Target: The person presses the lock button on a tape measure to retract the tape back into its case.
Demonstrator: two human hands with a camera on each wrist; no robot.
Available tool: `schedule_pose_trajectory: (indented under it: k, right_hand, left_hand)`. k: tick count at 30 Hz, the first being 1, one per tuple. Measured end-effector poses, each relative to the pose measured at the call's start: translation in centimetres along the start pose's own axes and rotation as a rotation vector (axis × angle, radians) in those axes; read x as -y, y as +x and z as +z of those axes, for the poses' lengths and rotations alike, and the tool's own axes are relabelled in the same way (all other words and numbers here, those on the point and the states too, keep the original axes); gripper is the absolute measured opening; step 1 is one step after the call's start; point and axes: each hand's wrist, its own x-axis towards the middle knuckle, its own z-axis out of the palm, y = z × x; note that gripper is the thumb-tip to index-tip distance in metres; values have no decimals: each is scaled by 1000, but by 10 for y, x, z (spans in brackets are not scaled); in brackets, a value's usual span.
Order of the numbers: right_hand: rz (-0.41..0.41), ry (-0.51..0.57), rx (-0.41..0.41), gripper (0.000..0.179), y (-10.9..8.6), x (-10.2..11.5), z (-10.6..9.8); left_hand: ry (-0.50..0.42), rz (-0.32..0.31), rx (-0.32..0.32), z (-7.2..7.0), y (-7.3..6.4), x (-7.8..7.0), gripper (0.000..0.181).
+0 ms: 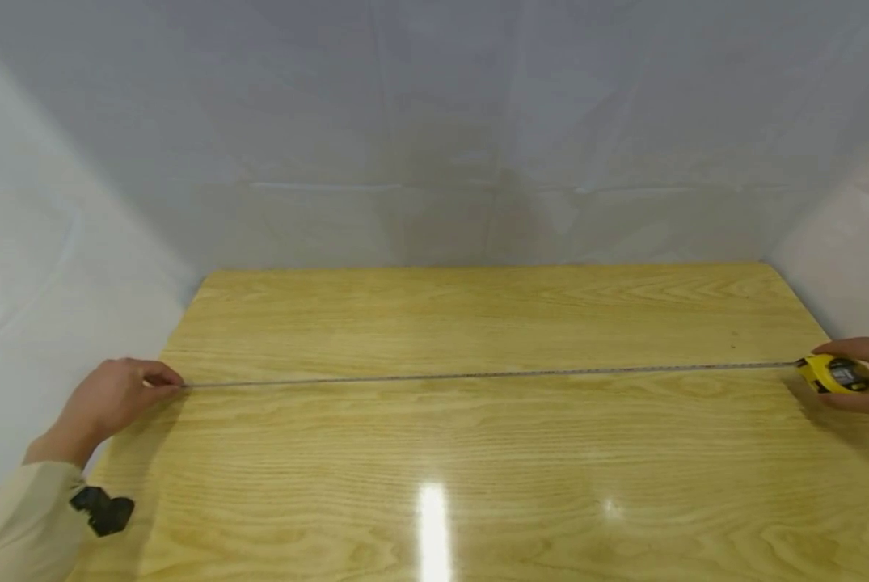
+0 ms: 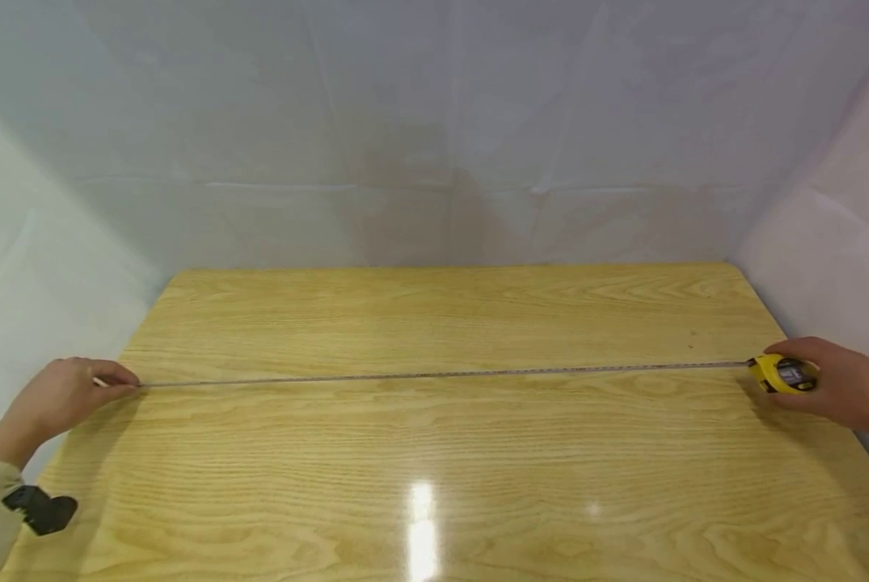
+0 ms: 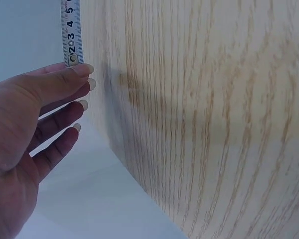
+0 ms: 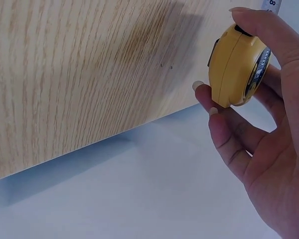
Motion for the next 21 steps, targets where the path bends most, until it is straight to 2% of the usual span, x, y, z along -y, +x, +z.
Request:
schedule_pose_trajectory:
  k: [8,16,21]
  right_hand:
    - [-46,-2,-60,67,3,8,-2]
    - [25,0,68,60,6,21,-3]
    - [49,-12,113,61,9,28,-6]
  left_hand:
    - [4,33,-5,-1,2,-6,13]
    - [-10,40,13,0,2,-9,13]
    - [-10,52,15,1,3,-10,11]
